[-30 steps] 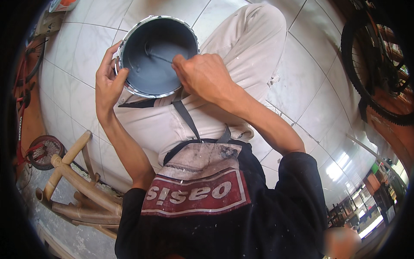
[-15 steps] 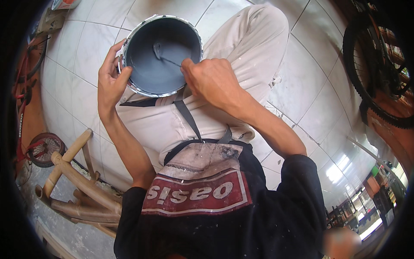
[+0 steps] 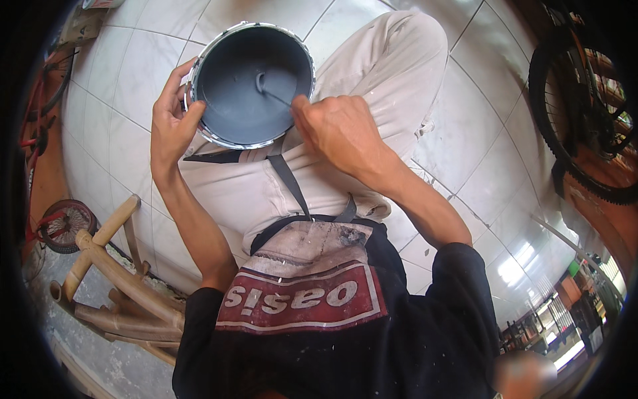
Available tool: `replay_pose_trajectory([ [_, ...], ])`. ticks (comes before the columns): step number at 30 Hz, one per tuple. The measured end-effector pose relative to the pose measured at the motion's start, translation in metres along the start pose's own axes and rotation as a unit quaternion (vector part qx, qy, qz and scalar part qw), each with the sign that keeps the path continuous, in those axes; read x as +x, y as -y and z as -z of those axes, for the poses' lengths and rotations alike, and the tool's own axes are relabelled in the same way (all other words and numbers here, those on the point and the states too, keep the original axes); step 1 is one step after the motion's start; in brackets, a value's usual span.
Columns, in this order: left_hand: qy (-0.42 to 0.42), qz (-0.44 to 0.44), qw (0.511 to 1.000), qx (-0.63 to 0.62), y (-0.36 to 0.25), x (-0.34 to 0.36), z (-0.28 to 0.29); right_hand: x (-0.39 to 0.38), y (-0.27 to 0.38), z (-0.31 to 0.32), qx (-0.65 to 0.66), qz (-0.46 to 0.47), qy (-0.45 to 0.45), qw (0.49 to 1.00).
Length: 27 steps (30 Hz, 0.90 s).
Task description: The person sits on the floor and stirs gray paint in a metal can using a stick. The person then stands, walks into an adjacent room, and sits down again to continue stirring the paint.
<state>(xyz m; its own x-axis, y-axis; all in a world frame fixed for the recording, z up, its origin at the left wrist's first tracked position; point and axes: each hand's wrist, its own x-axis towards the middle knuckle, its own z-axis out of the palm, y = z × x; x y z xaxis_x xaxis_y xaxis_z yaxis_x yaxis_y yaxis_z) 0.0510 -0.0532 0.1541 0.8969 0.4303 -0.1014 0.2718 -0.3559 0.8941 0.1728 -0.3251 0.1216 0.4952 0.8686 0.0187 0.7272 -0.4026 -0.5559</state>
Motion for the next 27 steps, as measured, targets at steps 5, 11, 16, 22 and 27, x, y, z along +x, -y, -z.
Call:
replay_pose_trajectory([
  [5, 0.001, -0.008, 1.0, -0.009, 0.004, 0.001, 0.0, 0.003, -0.004, 0.01, 0.004, -0.034, -0.024, 0.999],
  [11, 0.002, -0.017, 1.0, 0.003, 0.004, 0.001, 0.0, 0.004, -0.01, 0.011, 0.002, -0.035, -0.038, 0.999],
  [16, 0.005, 0.003, 1.0, -0.013, 0.002, 0.002, -0.001, -0.003, -0.004, 0.008, 0.016, -0.001, 0.058, 0.998],
  [22, 0.001, 0.005, 1.0, -0.012, -0.001, 0.002, -0.003, 0.001, -0.004, 0.012, 0.005, -0.023, 0.01, 1.0],
  [27, -0.003, -0.011, 1.0, -0.003, 0.002, 0.0, -0.001, 0.01, -0.017, 0.025, -0.018, -0.086, -0.029, 0.996],
])
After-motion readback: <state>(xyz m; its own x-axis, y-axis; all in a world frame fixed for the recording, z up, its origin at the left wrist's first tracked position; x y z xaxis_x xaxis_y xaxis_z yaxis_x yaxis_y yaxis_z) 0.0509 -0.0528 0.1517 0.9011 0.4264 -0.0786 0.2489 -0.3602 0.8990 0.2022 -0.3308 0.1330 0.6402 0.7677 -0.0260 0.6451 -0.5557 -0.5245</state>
